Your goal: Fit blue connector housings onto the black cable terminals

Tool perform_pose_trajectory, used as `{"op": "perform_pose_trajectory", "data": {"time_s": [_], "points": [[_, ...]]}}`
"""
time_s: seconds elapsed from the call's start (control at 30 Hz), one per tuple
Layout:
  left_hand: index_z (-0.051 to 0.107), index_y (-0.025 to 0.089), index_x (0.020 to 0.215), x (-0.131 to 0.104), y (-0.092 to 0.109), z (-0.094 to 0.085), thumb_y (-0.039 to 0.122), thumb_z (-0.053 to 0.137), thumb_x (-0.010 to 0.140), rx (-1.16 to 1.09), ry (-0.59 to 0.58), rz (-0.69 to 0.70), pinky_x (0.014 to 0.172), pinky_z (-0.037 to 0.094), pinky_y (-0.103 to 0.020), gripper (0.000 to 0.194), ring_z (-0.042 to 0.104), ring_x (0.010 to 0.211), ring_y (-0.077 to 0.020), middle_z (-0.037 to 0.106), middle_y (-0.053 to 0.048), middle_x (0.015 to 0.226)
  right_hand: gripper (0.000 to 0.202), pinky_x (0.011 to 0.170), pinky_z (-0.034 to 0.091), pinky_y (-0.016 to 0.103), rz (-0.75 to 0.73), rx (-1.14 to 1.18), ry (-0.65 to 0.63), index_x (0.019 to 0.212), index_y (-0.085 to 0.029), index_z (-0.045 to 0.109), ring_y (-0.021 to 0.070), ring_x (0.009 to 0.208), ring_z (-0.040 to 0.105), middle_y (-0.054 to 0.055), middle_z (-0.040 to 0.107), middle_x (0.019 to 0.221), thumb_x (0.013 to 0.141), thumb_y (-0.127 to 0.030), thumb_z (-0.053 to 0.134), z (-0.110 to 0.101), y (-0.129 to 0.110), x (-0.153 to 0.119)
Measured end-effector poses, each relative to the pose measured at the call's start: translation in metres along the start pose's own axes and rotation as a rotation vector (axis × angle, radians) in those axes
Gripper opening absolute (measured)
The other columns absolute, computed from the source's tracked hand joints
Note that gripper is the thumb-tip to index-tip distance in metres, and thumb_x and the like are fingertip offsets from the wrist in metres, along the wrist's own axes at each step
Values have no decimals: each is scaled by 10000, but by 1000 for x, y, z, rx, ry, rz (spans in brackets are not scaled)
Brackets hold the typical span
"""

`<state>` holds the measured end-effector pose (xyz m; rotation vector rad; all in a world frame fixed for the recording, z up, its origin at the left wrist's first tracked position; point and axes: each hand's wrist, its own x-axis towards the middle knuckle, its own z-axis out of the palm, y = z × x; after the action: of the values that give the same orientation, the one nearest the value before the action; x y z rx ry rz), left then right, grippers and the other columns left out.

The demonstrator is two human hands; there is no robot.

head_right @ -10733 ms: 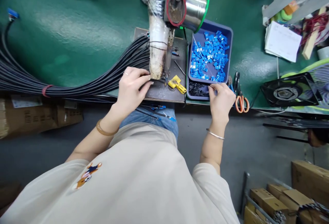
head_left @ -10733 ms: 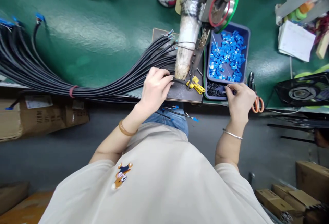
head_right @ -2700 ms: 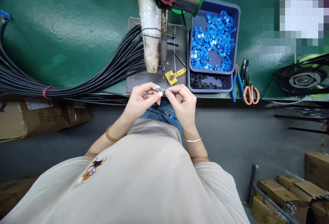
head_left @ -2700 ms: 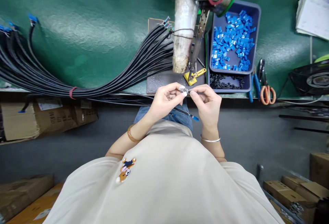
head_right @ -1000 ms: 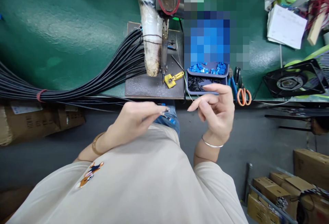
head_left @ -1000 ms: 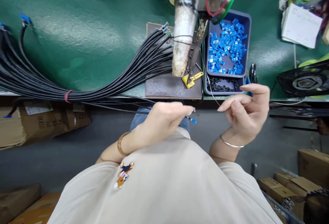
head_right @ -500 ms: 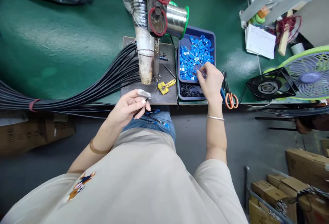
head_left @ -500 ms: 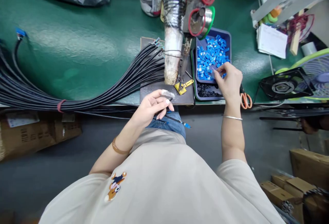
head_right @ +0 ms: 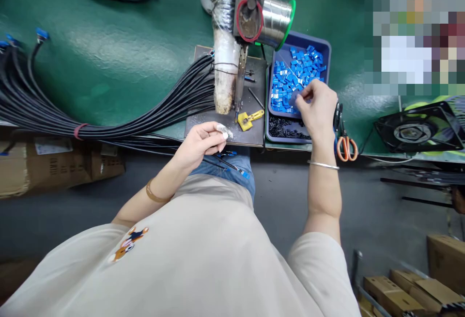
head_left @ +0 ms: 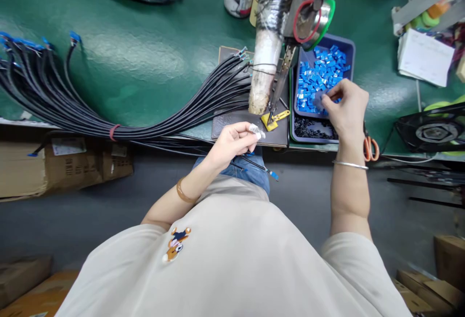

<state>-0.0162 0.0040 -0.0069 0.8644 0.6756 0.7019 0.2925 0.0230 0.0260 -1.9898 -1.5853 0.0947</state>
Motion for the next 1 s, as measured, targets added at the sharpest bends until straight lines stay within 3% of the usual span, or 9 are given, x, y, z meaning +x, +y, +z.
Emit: {"op": "perform_pose_trajectory", "data": {"time_s": [0.1,0.17,0.23,0.3,0.37,0.4,0.57,0.63,1.0], "points": [[597,154,741,0,-1,3,325,754,729,38,15,11,388,111,-197,233,280,384,-13,530,41,494,169,702,444,297,-97,67,164,716,-258,602,130,765,579,21,666,811,799,-136,687,-10,-21,-23],[595,150,733,1,-2,5,308,743,735,59,20,22,394,138,-189,216,303,390,-16,521,45,484,161,587,430,283,-58,186,256,708,-239,598,134,751,629,19,670,800,780,-140,703,-15,-36,-45],[591,146,722,2,-1,7,281,734,735,75,30,41,402,178,-180,198,342,404,-21,515,46,479,145,545,479,272,41,420,180,738,-221,585,117,635,643,2,664,799,790,-195,718,-15,-53,-69],[588,142,718,3,-1,9,254,723,737,88,36,61,413,217,-174,177,375,419,-24,516,47,484,176,616,564,267,53,661,28,736,-226,560,116,659,671,-11,666,798,787,-207,728,-9,-70,-93],[587,140,721,4,0,10,231,709,744,100,31,71,424,241,-171,154,387,429,-25,518,48,492,173,676,602,291,54,757,-82,745,-211,555,132,722,706,-1,680,872,799,-213,719,2,-85,-112],[584,140,717,4,0,11,222,703,744,103,27,72,427,247,-171,147,387,432,-25,512,51,493,161,683,608,297,45,756,-92,749,-213,563,137,738,708,-1,680,869,804,-213,715,8,-92,-119],[573,135,661,7,-3,16,196,702,713,71,45,106,437,240,-170,152,333,451,-11,461,66,522,103,673,592,312,-115,459,222,818,-259,668,156,818,690,5,714,858,821,-160,693,35,-110,-132],[581,132,661,8,-4,16,194,704,707,69,55,124,453,258,-168,145,325,465,-10,461,67,539,161,733,602,344,-191,457,277,871,-283,685,164,844,700,-3,736,884,818,-132,691,40,-112,-132],[586,138,696,9,-5,15,216,709,726,73,53,141,476,298,-166,149,318,463,-18,415,84,527,232,758,590,348,-334,489,190,954,-310,689,164,852,707,-11,747,929,821,-120,673,49,-108,-138]]}}
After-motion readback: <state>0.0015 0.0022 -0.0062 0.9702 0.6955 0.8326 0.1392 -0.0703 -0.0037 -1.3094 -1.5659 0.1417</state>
